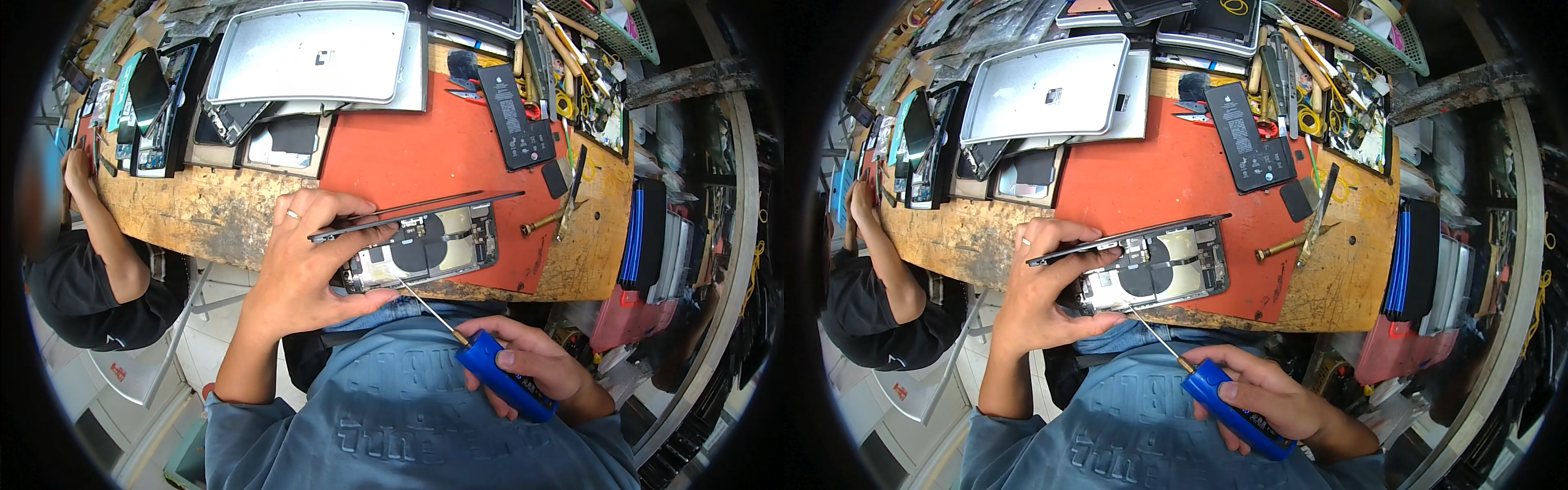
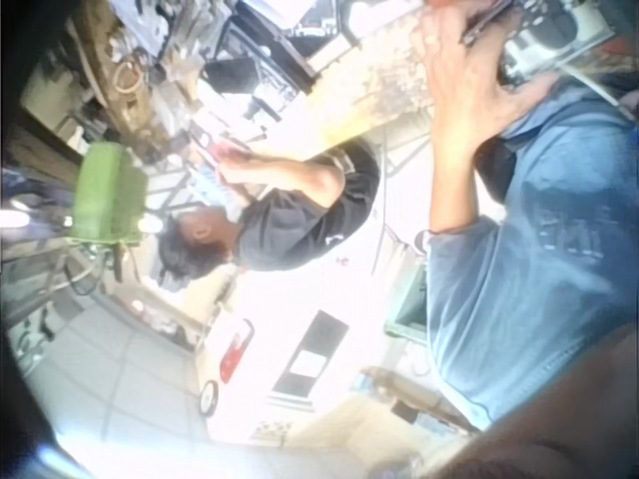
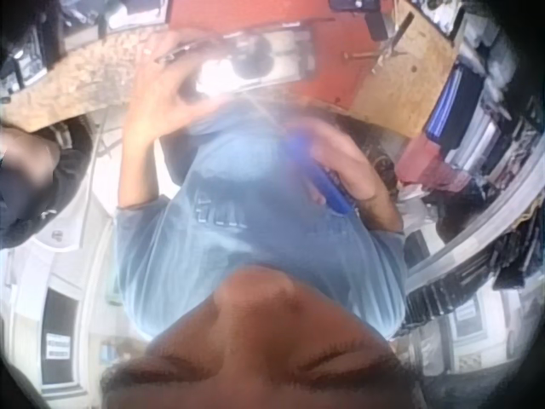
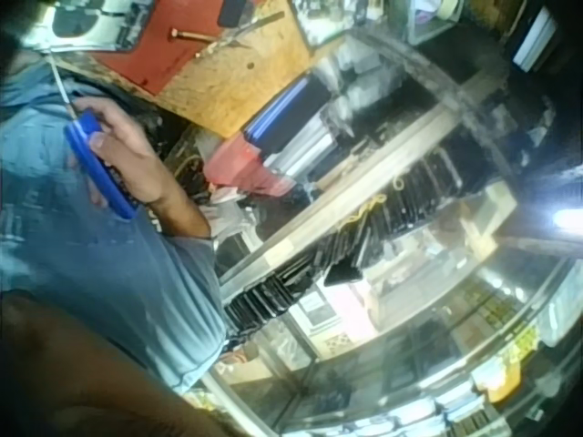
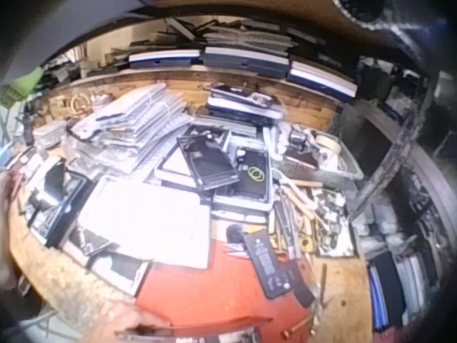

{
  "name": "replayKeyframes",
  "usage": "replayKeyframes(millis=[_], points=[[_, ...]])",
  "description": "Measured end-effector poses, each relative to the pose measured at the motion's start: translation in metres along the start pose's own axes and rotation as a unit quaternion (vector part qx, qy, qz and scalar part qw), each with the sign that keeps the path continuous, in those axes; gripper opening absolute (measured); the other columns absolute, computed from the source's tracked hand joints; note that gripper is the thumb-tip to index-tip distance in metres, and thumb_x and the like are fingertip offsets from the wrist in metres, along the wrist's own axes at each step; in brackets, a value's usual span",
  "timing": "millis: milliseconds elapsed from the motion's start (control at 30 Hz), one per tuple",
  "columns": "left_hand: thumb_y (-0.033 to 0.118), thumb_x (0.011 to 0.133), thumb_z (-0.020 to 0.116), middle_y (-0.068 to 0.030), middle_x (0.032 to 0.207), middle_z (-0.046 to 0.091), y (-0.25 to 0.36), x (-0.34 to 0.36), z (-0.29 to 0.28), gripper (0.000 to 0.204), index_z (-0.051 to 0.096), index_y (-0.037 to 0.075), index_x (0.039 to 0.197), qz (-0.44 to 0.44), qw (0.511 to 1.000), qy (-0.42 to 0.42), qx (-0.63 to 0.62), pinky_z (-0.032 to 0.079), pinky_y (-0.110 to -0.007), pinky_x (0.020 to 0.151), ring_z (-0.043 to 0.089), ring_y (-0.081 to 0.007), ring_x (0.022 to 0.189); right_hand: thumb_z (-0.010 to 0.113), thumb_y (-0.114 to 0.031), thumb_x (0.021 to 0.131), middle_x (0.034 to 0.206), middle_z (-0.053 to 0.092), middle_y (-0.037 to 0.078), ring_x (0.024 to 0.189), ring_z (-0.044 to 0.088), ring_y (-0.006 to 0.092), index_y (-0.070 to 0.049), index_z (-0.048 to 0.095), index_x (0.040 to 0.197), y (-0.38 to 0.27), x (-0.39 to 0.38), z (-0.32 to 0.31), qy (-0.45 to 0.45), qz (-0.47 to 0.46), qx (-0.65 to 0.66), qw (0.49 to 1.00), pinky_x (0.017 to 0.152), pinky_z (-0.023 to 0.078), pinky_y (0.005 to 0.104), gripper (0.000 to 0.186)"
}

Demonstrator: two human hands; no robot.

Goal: The person opens a smartphone, removes the battery, and uses a screwdriver to detach internal components. They handle the battery and other parts on a cluttered workbench.

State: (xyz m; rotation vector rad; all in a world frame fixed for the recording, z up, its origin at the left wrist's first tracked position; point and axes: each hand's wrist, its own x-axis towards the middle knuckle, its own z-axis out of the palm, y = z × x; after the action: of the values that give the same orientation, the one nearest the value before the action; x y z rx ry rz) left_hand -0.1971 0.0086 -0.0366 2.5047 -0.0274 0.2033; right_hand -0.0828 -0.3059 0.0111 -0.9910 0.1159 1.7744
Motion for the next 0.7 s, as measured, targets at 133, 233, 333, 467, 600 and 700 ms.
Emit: replayKeyframes(millis=[133, 233, 333, 467, 600, 700], points=[[0.041, 0.062, 0.094, -0.0064, 0.120, 0.065, 0.005, 0.000, 0.002, 0.058, 0.082, 0.010, 0.110, -0.010, 1.000, 0.014, 0.004, 0.038, -0.045, 0.101, 0.060, -0.0273, 0.112, 0.052, -0.031, 0.111, 0.113, 0.067, 0.016, 0.072, 0.069, 0.0164, -0.005, 0.031, 0.163, -0.002, -0.001, 0.004, 0.006, 0.001, 0.016, 1.000, 0.057, 0.058, 0.0281, 0.062], [0.042, 0.063, 0.094, -0.0051, 0.118, 0.065, 0.006, 0.000, 0.004, 0.055, 0.083, 0.010, 0.106, -0.014, 1.000, 0.022, 0.006, 0.038, -0.046, 0.101, 0.060, -0.0260, 0.112, 0.052, -0.031, 0.111, 0.113, 0.066, 0.016, 0.072, 0.070, 0.0169, -0.004, 0.030, 0.163, -0.002, -0.001, 0.006, 0.010, 0.003, 0.026, 1.000, 0.057, 0.058, 0.0283, 0.062], [0.042, 0.062, 0.094, -0.0053, 0.118, 0.065, 0.006, -0.001, 0.005, 0.055, 0.083, 0.010, 0.105, -0.016, 1.000, 0.025, 0.006, 0.038, -0.046, 0.101, 0.060, -0.0265, 0.112, 0.051, -0.030, 0.112, 0.114, 0.066, 0.016, 0.073, 0.070, 0.0173, -0.004, 0.030, 0.163, -0.004, -0.002, 0.008, 0.008, 0.015, 0.031, 0.999, 0.056, 0.058, 0.0284, 0.062], [0.041, 0.061, 0.095, -0.0055, 0.120, 0.065, 0.007, -0.001, 0.007, 0.054, 0.083, 0.010, 0.104, -0.018, 0.999, 0.035, 0.004, 0.038, -0.046, 0.099, 0.059, -0.0276, 0.113, 0.050, -0.030, 0.112, 0.116, 0.066, 0.017, 0.073, 0.071, 0.0185, -0.005, 0.030, 0.163, -0.008, -0.005, 0.009, 0.000, 0.031, 0.042, 0.999, 0.057, 0.059, 0.0290, 0.060], [0.039, 0.059, 0.096, -0.0058, 0.122, 0.066, 0.008, -0.002, 0.009, 0.054, 0.083, 0.010, 0.102, -0.025, 0.999, 0.037, 0.012, 0.038, -0.046, 0.096, 0.059, -0.0280, 0.113, 0.049, -0.029, 0.112, 0.118, 0.066, 0.019, 0.074, 0.071, 0.0201, -0.006, 0.029, 0.163, -0.007, -0.007, 0.014, 0.014, 0.029, 0.055, 0.998, 0.057, 0.061, 0.0304, 0.059], [0.037, 0.057, 0.096, -0.0062, 0.122, 0.066, 0.008, -0.003, 0.012, 0.053, 0.082, 0.008, 0.100, -0.021, 0.999, 0.046, 0.011, 0.037, -0.045, 0.095, 0.059, -0.0280, 0.112, 0.049, -0.027, 0.113, 0.118, 0.066, 0.019, 0.074, 0.072, 0.0206, -0.006, 0.029, 0.163, -0.007, -0.008, 0.016, 0.025, 0.031, 0.067, 0.997, 0.058, 0.061, 0.0310, 0.058]])
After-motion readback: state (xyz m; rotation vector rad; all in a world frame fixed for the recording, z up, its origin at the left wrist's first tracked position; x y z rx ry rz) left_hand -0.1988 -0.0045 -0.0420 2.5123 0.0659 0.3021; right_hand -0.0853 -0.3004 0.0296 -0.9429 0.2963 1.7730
